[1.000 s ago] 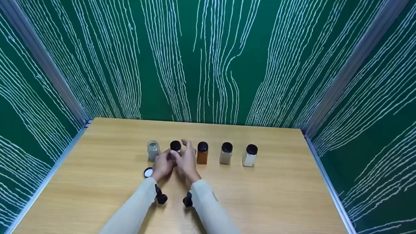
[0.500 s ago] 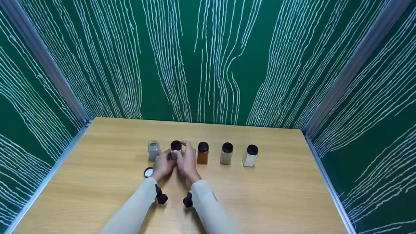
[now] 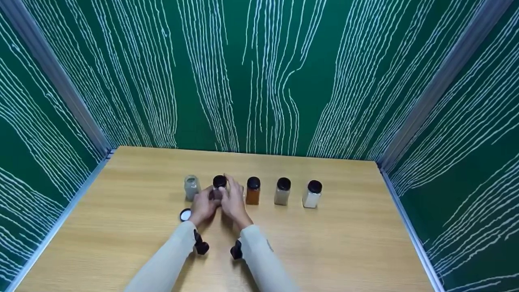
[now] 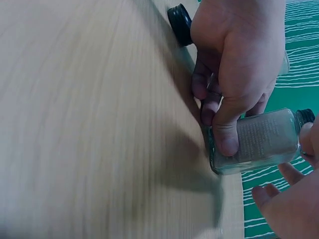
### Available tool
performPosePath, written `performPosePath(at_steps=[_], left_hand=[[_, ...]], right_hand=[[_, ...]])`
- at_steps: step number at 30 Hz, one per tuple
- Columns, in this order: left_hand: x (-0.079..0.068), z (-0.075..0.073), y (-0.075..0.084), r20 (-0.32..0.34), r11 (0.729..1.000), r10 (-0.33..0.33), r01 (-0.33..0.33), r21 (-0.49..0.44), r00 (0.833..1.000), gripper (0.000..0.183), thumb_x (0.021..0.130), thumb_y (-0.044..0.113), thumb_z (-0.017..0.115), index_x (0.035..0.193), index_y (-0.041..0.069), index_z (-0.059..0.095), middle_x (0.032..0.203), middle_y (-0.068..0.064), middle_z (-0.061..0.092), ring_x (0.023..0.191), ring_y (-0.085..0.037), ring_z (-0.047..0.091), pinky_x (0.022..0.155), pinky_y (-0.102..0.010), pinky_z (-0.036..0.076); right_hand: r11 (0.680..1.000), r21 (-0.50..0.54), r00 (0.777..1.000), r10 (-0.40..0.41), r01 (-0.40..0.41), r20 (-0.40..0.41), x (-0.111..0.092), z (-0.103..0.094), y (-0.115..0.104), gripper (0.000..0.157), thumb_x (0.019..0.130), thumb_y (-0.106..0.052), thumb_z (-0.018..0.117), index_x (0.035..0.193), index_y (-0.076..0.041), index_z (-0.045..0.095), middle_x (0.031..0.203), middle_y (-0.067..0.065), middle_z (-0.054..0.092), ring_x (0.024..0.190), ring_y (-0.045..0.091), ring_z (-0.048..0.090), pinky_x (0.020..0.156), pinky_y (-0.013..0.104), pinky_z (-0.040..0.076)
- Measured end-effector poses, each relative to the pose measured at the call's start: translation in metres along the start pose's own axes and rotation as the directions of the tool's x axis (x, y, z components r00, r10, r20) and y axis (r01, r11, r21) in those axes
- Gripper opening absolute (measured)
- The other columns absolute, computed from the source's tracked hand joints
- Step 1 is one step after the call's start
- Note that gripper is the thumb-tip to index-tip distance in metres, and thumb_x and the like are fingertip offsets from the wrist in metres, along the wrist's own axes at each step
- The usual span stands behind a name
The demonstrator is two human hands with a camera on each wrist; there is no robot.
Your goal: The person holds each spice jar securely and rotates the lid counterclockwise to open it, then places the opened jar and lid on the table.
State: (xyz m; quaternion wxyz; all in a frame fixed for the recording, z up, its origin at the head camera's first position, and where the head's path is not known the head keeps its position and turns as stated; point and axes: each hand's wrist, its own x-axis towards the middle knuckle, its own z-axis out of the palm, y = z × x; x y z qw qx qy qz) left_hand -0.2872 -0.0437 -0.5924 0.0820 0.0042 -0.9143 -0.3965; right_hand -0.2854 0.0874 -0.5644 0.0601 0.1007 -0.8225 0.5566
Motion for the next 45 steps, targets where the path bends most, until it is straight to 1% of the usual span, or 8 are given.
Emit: performPosePath(at_steps=[3, 8, 19, 23, 28, 34, 40, 45], left_hand=[[0.0004, 0.0000, -0.0004, -0.006, 1.000, 0.014, -0.014, 0.010, 1.000, 0.034, 0.082, 0.018, 0.081, 0.114, 0.018, 0.072, 0.114, -0.010, 0.075, 0.106, -0.036, 0.070, 0.081, -0.055, 0.053], [0.0012, 0.0017, -0.0015, -0.003, 1.000, 0.016, -0.016, 0.012, 1.000, 0.032, 0.082, 0.020, 0.082, 0.111, 0.018, 0.071, 0.112, -0.011, 0.075, 0.105, -0.037, 0.069, 0.081, -0.055, 0.053], [0.0034, 0.0034, -0.0025, -0.003, 1.000, 0.006, -0.006, 0.021, 1.000, 0.028, 0.081, 0.024, 0.083, 0.106, 0.021, 0.069, 0.111, -0.010, 0.075, 0.104, -0.038, 0.070, 0.079, -0.057, 0.053], [0.0034, 0.0036, -0.0023, -0.010, 1.000, 0.013, -0.013, 0.024, 1.000, 0.028, 0.083, 0.019, 0.081, 0.110, 0.020, 0.070, 0.113, -0.011, 0.075, 0.105, -0.038, 0.070, 0.080, -0.057, 0.053], [0.0037, 0.0035, -0.0033, -0.011, 1.000, 0.024, -0.024, 0.018, 1.000, 0.032, 0.083, 0.021, 0.081, 0.113, 0.018, 0.071, 0.115, -0.012, 0.074, 0.107, -0.038, 0.069, 0.083, -0.056, 0.053], [0.0032, 0.0024, -0.0042, 0.000, 1.000, 0.023, -0.023, -0.013, 1.000, 0.034, 0.080, 0.019, 0.080, 0.113, 0.017, 0.071, 0.111, -0.010, 0.075, 0.104, -0.036, 0.070, 0.081, -0.055, 0.053], [0.0019, 0.0004, -0.0035, -0.007, 1.000, 0.021, -0.021, -0.019, 1.000, 0.040, 0.080, 0.016, 0.080, 0.119, 0.018, 0.071, 0.116, -0.010, 0.074, 0.108, -0.037, 0.069, 0.083, -0.056, 0.053], [0.0017, 0.0017, -0.0041, -0.009, 1.000, 0.017, -0.017, -0.015, 1.000, 0.036, 0.079, 0.018, 0.081, 0.113, 0.020, 0.071, 0.112, -0.007, 0.075, 0.104, -0.036, 0.070, 0.080, -0.055, 0.053]], right_hand=[[1.000, 0.011, 1.000, -0.024, 0.024, -0.004, -0.0003, 0.0007, 0.0008, 0.054, 0.104, -0.011, 0.058, 0.154, -0.001, 0.039, 0.157, 0.021, 0.042, 0.146, 0.039, 0.037, 0.115, 0.054, 0.035], [0.999, 0.042, 0.998, -0.032, 0.035, -0.062, 0.0013, 0.0038, 0.0023, 0.057, 0.098, -0.012, 0.068, 0.148, -0.001, 0.043, 0.148, 0.025, 0.051, 0.143, 0.042, 0.041, 0.112, 0.058, 0.037], [0.996, 0.088, 0.990, 0.020, -0.008, -0.137, 0.0049, 0.0071, 0.0002, 0.044, 0.092, -0.008, 0.075, 0.128, -0.002, 0.050, 0.135, 0.022, 0.060, 0.136, 0.041, 0.048, 0.112, 0.057, 0.037], [0.997, 0.075, 0.994, 0.001, 0.007, -0.114, 0.0048, 0.0061, 0.0002, 0.038, 0.097, -0.005, 0.068, 0.131, -0.001, 0.050, 0.138, 0.022, 0.059, 0.138, 0.039, 0.047, 0.113, 0.057, 0.036], [1.000, -0.008, 0.998, -0.020, 0.020, -0.063, 0.0033, 0.0042, -0.0001, 0.038, 0.103, -0.002, 0.056, 0.140, -0.004, 0.051, 0.144, 0.018, 0.056, 0.141, 0.034, 0.045, 0.117, 0.054, 0.033], [0.999, -0.047, 0.999, 0.001, -0.002, -0.032, 0.0024, 0.0023, -0.0026, 0.043, 0.104, -0.001, 0.054, 0.146, -0.006, 0.050, 0.147, 0.019, 0.053, 0.137, 0.038, 0.045, 0.114, 0.055, 0.035], [1.000, 0.007, 0.999, 0.027, -0.027, -0.017, 0.0026, 0.0032, -0.0030, 0.056, 0.100, -0.011, 0.065, 0.151, -0.004, 0.045, 0.153, 0.022, 0.046, 0.142, 0.040, 0.040, 0.115, 0.055, 0.035], [0.998, 0.016, 0.994, 0.060, -0.058, -0.094, 0.0048, 0.0079, -0.0038, 0.066, 0.092, -0.016, 0.077, 0.148, -0.004, 0.045, 0.149, 0.020, 0.051, 0.142, 0.038, 0.043, 0.116, 0.053, 0.034]])
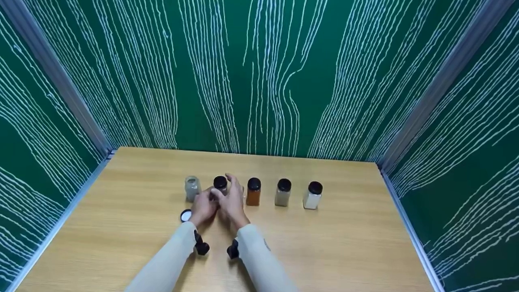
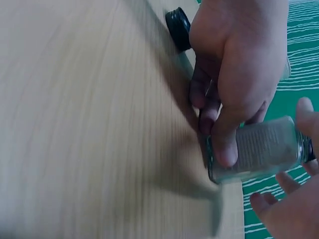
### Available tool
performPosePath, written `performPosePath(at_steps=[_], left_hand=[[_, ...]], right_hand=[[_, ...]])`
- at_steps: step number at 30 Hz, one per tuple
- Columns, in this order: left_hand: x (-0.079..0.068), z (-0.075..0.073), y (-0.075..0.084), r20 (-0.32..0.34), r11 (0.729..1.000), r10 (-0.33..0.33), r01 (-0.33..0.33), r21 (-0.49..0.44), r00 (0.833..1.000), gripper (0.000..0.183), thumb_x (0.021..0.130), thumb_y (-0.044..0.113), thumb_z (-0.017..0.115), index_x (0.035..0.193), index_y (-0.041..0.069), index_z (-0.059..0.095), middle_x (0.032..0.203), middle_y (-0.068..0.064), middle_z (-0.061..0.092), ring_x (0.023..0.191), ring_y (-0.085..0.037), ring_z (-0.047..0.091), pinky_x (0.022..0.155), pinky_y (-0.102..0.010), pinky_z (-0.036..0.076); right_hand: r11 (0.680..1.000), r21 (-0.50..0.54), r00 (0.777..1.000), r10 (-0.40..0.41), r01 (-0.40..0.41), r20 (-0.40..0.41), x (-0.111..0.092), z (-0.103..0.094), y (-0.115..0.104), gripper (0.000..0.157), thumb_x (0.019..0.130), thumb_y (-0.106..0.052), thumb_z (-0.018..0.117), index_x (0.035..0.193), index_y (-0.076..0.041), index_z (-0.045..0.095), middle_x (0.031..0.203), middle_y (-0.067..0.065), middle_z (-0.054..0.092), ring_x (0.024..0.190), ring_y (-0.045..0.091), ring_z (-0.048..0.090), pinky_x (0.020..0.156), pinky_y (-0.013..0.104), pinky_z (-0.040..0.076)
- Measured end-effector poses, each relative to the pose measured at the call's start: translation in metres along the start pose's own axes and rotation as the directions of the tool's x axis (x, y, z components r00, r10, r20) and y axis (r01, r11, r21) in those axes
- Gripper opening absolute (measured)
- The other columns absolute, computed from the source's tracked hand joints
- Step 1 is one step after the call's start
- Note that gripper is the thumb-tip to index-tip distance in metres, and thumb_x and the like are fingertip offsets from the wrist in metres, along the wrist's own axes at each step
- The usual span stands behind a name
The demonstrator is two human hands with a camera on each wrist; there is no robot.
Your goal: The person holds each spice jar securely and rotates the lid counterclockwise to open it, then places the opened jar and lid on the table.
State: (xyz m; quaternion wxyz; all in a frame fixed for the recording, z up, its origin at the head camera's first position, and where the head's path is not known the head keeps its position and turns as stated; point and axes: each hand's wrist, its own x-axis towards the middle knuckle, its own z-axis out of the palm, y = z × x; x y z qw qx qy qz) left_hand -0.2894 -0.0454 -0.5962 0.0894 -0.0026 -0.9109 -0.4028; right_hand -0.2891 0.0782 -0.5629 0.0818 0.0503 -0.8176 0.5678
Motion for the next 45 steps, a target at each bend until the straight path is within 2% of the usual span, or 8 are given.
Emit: performPosePath(at_steps=[8, 15, 20, 24, 30, 35, 40, 45], left_hand=[[0.001, 0.002, -0.001, -0.005, 1.000, 0.005, -0.005, 0.005, 1.000, 0.029, 0.082, 0.017, 0.079, 0.110, 0.021, 0.071, 0.109, -0.006, 0.075, 0.102, -0.035, 0.070, 0.082, -0.054, 0.053], [0.001, 0.002, -0.001, -0.001, 1.000, -0.006, 0.006, 0.013, 1.000, 0.031, 0.085, 0.017, 0.078, 0.115, 0.021, 0.072, 0.113, -0.005, 0.075, 0.105, -0.034, 0.070, 0.084, -0.053, 0.054], [0.001, 0.000, 0.002, 0.023, 0.999, -0.036, 0.035, 0.011, 0.999, 0.035, 0.088, 0.015, 0.075, 0.122, 0.019, 0.071, 0.123, -0.007, 0.073, 0.114, -0.033, 0.067, 0.090, -0.053, 0.053], [0.002, -0.002, 0.003, 0.031, 0.999, -0.041, 0.041, 0.008, 0.999, 0.035, 0.086, 0.019, 0.079, 0.119, 0.019, 0.070, 0.121, -0.008, 0.073, 0.114, -0.033, 0.068, 0.089, -0.053, 0.053], [0.002, -0.001, 0.003, 0.044, 0.999, -0.048, 0.048, 0.003, 0.998, 0.037, 0.082, 0.025, 0.083, 0.117, 0.020, 0.071, 0.118, -0.009, 0.074, 0.111, -0.033, 0.068, 0.088, -0.052, 0.053], [0.001, -0.002, 0.003, 0.031, 0.999, -0.035, 0.035, 0.012, 0.999, 0.035, 0.083, 0.016, 0.079, 0.116, 0.018, 0.070, 0.116, -0.010, 0.074, 0.110, -0.035, 0.068, 0.085, -0.054, 0.053], [0.000, -0.002, 0.003, 0.023, 0.999, -0.033, 0.033, 0.009, 0.999, 0.036, 0.082, 0.014, 0.078, 0.118, 0.020, 0.071, 0.117, -0.007, 0.074, 0.110, -0.035, 0.068, 0.085, -0.055, 0.053], [0.000, -0.001, 0.002, 0.016, 1.000, -0.028, 0.028, 0.009, 0.999, 0.034, 0.085, 0.016, 0.077, 0.118, 0.021, 0.070, 0.117, -0.006, 0.074, 0.110, -0.035, 0.068, 0.087, -0.055, 0.053]], right_hand=[[0.998, -0.015, 0.995, 0.057, -0.059, -0.086, 0.002, 0.006, -0.006, 0.056, 0.088, -0.015, 0.081, 0.134, -0.008, 0.049, 0.144, 0.018, 0.056, 0.140, 0.036, 0.046, 0.115, 0.052, 0.036], [0.998, -0.012, 0.993, 0.062, -0.063, -0.101, 0.000, 0.006, -0.008, 0.050, 0.090, -0.012, 0.080, 0.129, -0.008, 0.050, 0.142, 0.018, 0.057, 0.137, 0.032, 0.049, 0.114, 0.050, 0.037], [1.000, -0.029, 0.998, -0.001, -0.001, -0.058, 0.000, 0.003, -0.005, 0.045, 0.094, -0.008, 0.073, 0.133, -0.004, 0.051, 0.143, 0.021, 0.056, 0.137, 0.034, 0.048, 0.113, 0.051, 0.038], [0.999, -0.024, 0.999, -0.037, 0.038, 0.010, 0.000, -0.001, -0.004, 0.042, 0.099, -0.002, 0.064, 0.139, -0.002, 0.052, 0.146, 0.021, 0.054, 0.139, 0.037, 0.045, 0.114, 0.054, 0.036], [1.000, -0.023, 0.997, 0.012, -0.010, 0.071, 0.001, -0.006, -0.005, 0.045, 0.102, -0.001, 0.058, 0.145, -0.011, 0.052, 0.150, 0.016, 0.050, 0.141, 0.039, 0.039, 0.115, 0.057, 0.033], [1.000, -0.004, 0.996, -0.005, 0.005, 0.087, 0.000, -0.006, -0.004, 0.054, 0.100, -0.006, 0.063, 0.151, -0.010, 0.046, 0.156, 0.018, 0.044, 0.145, 0.039, 0.036, 0.116, 0.056, 0.033], [1.000, 0.016, 1.000, 0.006, -0.006, 0.022, 0.001, -0.001, -0.001, 0.064, 0.094, -0.016, 0.075, 0.150, -0.009, 0.044, 0.151, 0.017, 0.050, 0.143, 0.037, 0.040, 0.115, 0.053, 0.035], [1.000, 0.004, 0.998, 0.025, -0.025, -0.065, 0.001, 0.004, 0.000, 0.052, 0.090, -0.015, 0.079, 0.133, -0.008, 0.051, 0.142, 0.018, 0.057, 0.138, 0.037, 0.046, 0.115, 0.052, 0.036]])
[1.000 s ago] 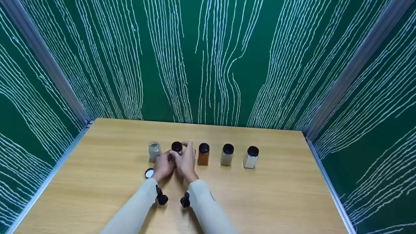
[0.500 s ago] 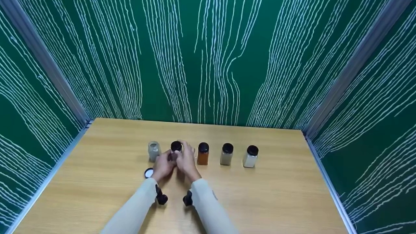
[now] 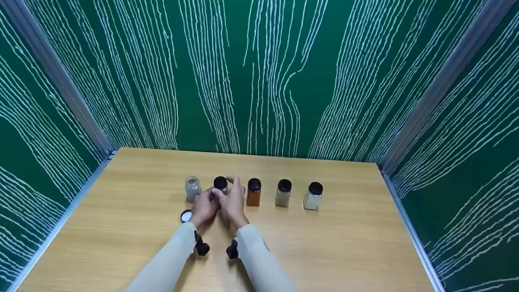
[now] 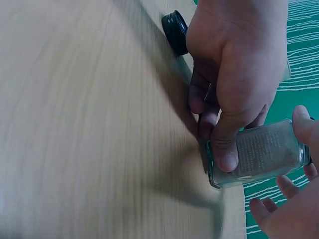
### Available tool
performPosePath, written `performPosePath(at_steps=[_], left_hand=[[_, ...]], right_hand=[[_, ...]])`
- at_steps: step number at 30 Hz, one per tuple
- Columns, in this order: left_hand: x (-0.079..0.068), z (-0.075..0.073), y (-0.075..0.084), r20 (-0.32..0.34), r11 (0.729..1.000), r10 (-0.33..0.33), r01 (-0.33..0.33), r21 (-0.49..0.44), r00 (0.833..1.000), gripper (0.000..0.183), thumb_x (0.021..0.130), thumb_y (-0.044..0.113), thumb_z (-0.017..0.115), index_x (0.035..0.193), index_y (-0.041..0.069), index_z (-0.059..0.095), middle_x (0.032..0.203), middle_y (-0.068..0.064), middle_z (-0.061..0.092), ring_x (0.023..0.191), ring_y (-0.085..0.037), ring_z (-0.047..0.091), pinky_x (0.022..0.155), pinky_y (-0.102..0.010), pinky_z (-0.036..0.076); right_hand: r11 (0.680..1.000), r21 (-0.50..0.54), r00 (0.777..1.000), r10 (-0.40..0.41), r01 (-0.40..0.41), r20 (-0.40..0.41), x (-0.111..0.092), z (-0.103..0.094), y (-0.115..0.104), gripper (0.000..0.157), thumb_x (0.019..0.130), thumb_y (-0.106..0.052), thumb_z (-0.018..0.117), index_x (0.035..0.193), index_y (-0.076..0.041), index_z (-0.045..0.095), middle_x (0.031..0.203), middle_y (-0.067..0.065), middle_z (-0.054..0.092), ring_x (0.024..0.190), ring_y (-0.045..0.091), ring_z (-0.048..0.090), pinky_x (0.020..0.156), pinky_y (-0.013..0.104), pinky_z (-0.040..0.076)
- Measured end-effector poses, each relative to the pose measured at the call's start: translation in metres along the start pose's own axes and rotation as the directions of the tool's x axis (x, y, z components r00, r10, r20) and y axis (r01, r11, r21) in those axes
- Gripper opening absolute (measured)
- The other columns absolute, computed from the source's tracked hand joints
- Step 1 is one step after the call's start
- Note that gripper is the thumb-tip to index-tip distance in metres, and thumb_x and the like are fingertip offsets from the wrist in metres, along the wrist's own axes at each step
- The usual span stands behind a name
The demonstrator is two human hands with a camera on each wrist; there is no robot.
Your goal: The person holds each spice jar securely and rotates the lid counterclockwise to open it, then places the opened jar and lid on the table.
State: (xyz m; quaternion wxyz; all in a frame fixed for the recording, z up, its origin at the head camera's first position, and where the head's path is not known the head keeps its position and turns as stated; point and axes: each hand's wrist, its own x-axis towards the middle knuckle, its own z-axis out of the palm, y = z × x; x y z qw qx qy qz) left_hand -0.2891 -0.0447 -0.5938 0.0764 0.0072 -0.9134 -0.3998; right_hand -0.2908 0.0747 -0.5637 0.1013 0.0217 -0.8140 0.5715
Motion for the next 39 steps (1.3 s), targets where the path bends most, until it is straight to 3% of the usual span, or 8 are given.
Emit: performPosePath(at_steps=[5, 11, 17, 21, 26, 33, 39], left_hand=[[-0.0016, 0.0000, 0.0000, -0.031, 1.000, 0.023, -0.023, 0.014, 0.999, 0.027, 0.087, 0.012, 0.074, 0.112, 0.021, 0.071, 0.112, -0.008, 0.075, 0.104, -0.038, 0.070, 0.080, -0.057, 0.053], [0.0002, 0.0012, -0.0026, -0.024, 0.999, 0.031, -0.031, 0.013, 0.999, 0.031, 0.084, 0.014, 0.077, 0.113, 0.019, 0.070, 0.111, -0.010, 0.075, 0.104, -0.038, 0.069, 0.080, -0.056, 0.053], [0.0013, 0.0017, -0.0040, -0.010, 1.000, 0.020, -0.020, 0.002, 1.000, 0.035, 0.084, 0.012, 0.074, 0.119, 0.019, 0.071, 0.114, -0.010, 0.074, 0.107, -0.037, 0.069, 0.083, -0.055, 0.053], [0.0009, 0.0020, -0.0039, -0.016, 1.000, 0.027, -0.027, 0.013, 1.000, 0.035, 0.085, 0.008, 0.072, 0.118, 0.020, 0.070, 0.114, -0.010, 0.074, 0.106, -0.039, 0.069, 0.083, -0.057, 0.053], [0.0013, 0.0024, -0.0030, -0.014, 1.000, 0.020, -0.020, 0.004, 1.000, 0.030, 0.084, 0.015, 0.077, 0.112, 0.022, 0.071, 0.111, -0.007, 0.075, 0.104, -0.038, 0.069, 0.082, -0.057, 0.053], [0.0006, 0.0020, -0.0026, -0.008, 1.000, 0.009, -0.009, 0.002, 1.000, 0.028, 0.082, 0.018, 0.081, 0.108, 0.022, 0.070, 0.108, -0.006, 0.075, 0.103, -0.035, 0.070, 0.080, -0.054, 0.053], [0.0006, 0.0007, -0.0023, -0.005, 1.000, 0.008, -0.008, -0.002, 1.000, 0.027, 0.083, 0.015, 0.077, 0.108, 0.022, 0.071, 0.109, -0.005, 0.075, 0.104, -0.033, 0.070, 0.083, -0.052, 0.053]], right_hand=[[0.999, -0.024, 0.999, -0.037, 0.037, -0.017, -0.0008, 0.0001, -0.0006, 0.043, 0.091, -0.013, 0.078, 0.125, -0.006, 0.053, 0.135, 0.018, 0.061, 0.133, 0.033, 0.051, 0.113, 0.050, 0.037], [0.997, -0.033, 0.997, -0.071, 0.072, 0.039, -0.0023, -0.0022, -0.0011, 0.040, 0.098, -0.004, 0.067, 0.136, -0.004, 0.056, 0.142, 0.018, 0.058, 0.136, 0.035, 0.048, 0.112, 0.054, 0.038], [1.000, -0.021, 0.995, 0.012, -0.010, 0.104, -0.0045, -0.0056, -0.0037, 0.046, 0.103, -0.005, 0.058, 0.147, -0.013, 0.051, 0.151, 0.013, 0.050, 0.140, 0.035, 0.040, 0.115, 0.055, 0.035], [1.000, -0.004, 0.993, 0.017, -0.016, 0.121, -0.0056, -0.0064, -0.0040, 0.055, 0.101, -0.012, 0.064, 0.153, -0.016, 0.045, 0.155, 0.013, 0.046, 0.144, 0.036, 0.037, 0.116, 0.057, 0.032], [1.000, 0.004, 0.997, -0.001, 0.001, 0.074, -0.0050, -0.0049, -0.0024, 0.064, 0.096, -0.020, 0.073, 0.152, -0.016, 0.042, 0.152, 0.014, 0.049, 0.143, 0.036, 0.039, 0.116, 0.056, 0.033], [0.999, -0.019, 0.999, -0.048, 0.048, -0.022, -0.0026, 0.0003, 0.0004, 0.056, 0.088, -0.014, 0.081, 0.134, -0.002, 0.051, 0.137, 0.022, 0.060, 0.135, 0.039, 0.050, 0.114, 0.053, 0.036], [0.998, -0.042, 0.998, -0.049, 0.047, -0.047, -0.0029, 0.0025, 0.0000, 0.045, 0.089, -0.013, 0.080, 0.125, -0.004, 0.054, 0.133, 0.021, 0.062, 0.132, 0.036, 0.053, 0.113, 0.050, 0.038]])
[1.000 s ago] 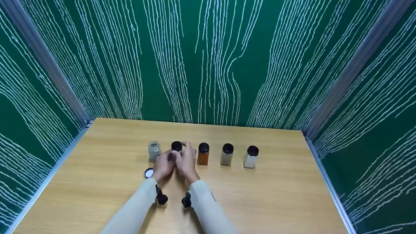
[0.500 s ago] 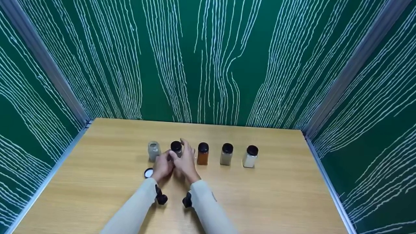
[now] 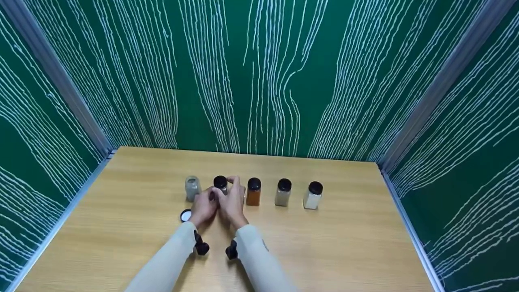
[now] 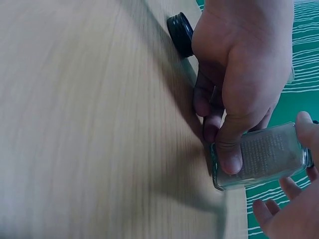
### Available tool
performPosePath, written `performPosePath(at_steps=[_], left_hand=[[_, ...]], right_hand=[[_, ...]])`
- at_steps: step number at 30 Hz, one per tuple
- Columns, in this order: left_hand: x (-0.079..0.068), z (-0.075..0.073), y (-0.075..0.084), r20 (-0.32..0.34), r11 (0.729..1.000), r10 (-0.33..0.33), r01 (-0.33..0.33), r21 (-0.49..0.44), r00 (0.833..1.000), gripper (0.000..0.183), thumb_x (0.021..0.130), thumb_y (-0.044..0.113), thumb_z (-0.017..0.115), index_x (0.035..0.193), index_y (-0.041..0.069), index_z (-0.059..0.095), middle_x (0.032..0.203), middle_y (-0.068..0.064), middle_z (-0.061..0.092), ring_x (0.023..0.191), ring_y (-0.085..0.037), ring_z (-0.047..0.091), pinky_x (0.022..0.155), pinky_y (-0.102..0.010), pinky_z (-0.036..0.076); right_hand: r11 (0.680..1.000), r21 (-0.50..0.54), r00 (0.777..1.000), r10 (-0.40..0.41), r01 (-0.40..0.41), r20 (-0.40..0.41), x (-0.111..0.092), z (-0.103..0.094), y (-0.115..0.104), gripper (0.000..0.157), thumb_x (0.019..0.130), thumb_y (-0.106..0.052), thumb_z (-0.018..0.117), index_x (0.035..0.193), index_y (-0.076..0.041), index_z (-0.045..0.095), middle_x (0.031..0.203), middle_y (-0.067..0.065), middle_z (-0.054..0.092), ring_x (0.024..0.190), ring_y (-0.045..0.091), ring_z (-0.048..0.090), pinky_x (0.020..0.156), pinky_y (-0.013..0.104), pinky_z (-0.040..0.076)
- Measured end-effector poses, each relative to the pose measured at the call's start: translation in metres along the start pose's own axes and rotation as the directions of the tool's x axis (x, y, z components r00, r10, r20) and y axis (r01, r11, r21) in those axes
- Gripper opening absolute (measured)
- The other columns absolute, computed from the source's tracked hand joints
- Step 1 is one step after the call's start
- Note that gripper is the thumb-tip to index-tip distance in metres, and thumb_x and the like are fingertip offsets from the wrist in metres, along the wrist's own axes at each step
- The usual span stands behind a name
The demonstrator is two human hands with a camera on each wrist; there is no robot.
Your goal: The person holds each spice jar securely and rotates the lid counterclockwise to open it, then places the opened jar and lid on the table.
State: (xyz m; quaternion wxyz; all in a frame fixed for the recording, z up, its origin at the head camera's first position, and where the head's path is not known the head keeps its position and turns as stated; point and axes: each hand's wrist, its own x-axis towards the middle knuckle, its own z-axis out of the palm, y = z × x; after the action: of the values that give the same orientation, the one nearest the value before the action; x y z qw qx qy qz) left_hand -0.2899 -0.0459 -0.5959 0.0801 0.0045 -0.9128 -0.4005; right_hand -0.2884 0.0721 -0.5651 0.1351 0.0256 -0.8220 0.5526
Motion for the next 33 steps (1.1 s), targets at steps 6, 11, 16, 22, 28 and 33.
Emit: performPosePath(at_steps=[6, 11, 16, 22, 28, 33], left_hand=[[-0.0003, -0.0013, 0.0015, -0.014, 1.000, 0.004, -0.004, 0.007, 1.000, 0.029, 0.084, 0.010, 0.075, 0.110, 0.022, 0.071, 0.110, -0.007, 0.075, 0.103, -0.035, 0.070, 0.082, -0.054, 0.053], [-0.0003, -0.0013, 0.0022, -0.032, 1.000, -0.001, 0.001, 0.020, 0.999, 0.025, 0.084, 0.008, 0.072, 0.104, 0.021, 0.069, 0.106, -0.011, 0.075, 0.100, -0.039, 0.070, 0.078, -0.056, 0.053], [-0.0005, -0.0005, 0.0023, -0.029, 1.000, -0.002, 0.003, 0.015, 1.000, 0.025, 0.084, 0.009, 0.073, 0.105, 0.023, 0.070, 0.106, -0.010, 0.075, 0.100, -0.038, 0.070, 0.079, -0.055, 0.053], [-0.0003, 0.0005, 0.0019, -0.024, 1.000, 0.007, -0.006, 0.015, 1.000, 0.023, 0.084, 0.012, 0.075, 0.103, 0.022, 0.069, 0.105, -0.010, 0.075, 0.099, -0.037, 0.070, 0.078, -0.055, 0.053], [-0.0002, 0.0000, 0.0024, -0.029, 1.000, 0.008, -0.008, 0.014, 1.000, 0.033, 0.085, 0.009, 0.077, 0.115, 0.021, 0.071, 0.110, -0.010, 0.075, 0.101, -0.037, 0.071, 0.079, -0.056, 0.053], [-0.0019, -0.0022, 0.0033, -0.021, 1.000, 0.004, -0.004, 0.014, 1.000, 0.033, 0.084, 0.016, 0.080, 0.116, 0.022, 0.071, 0.112, -0.009, 0.075, 0.103, -0.036, 0.071, 0.081, -0.055, 0.053]], right_hand=[[0.999, 0.033, 0.998, 0.013, -0.014, 0.056, -0.0008, -0.0025, 0.0000, 0.040, 0.096, -0.011, 0.072, 0.132, -0.006, 0.054, 0.139, 0.018, 0.059, 0.136, 0.033, 0.050, 0.114, 0.053, 0.037], [0.999, 0.049, 0.996, 0.011, -0.015, 0.090, 0.0000, -0.0046, -0.0003, 0.041, 0.098, -0.009, 0.069, 0.136, -0.006, 0.054, 0.143, 0.017, 0.056, 0.138, 0.033, 0.047, 0.114, 0.054, 0.037], [0.998, 0.061, 0.995, -0.004, -0.002, 0.096, 0.0005, -0.0055, 0.0014, 0.041, 0.098, -0.008, 0.069, 0.136, -0.005, 0.054, 0.142, 0.018, 0.057, 0.137, 0.033, 0.048, 0.113, 0.056, 0.037], [0.994, 0.103, 0.993, -0.048, 0.037, 0.109, 0.0012, -0.0068, 0.0029, 0.040, 0.098, -0.005, 0.067, 0.136, -0.002, 0.054, 0.142, 0.020, 0.057, 0.137, 0.036, 0.048, 0.112, 0.058, 0.038], [0.992, 0.112, 0.990, -0.071, 0.057, 0.121, 0.0022, -0.0073, 0.0027, 0.040, 0.099, -0.004, 0.065, 0.137, 0.000, 0.054, 0.141, 0.021, 0.057, 0.136, 0.036, 0.048, 0.110, 0.059, 0.039], [0.993, 0.101, 0.990, -0.066, 0.054, 0.125, 0.0014, -0.0075, 0.0030, 0.041, 0.098, -0.003, 0.065, 0.137, -0.001, 0.054, 0.142, 0.020, 0.057, 0.137, 0.035, 0.048, 0.111, 0.060, 0.037]])
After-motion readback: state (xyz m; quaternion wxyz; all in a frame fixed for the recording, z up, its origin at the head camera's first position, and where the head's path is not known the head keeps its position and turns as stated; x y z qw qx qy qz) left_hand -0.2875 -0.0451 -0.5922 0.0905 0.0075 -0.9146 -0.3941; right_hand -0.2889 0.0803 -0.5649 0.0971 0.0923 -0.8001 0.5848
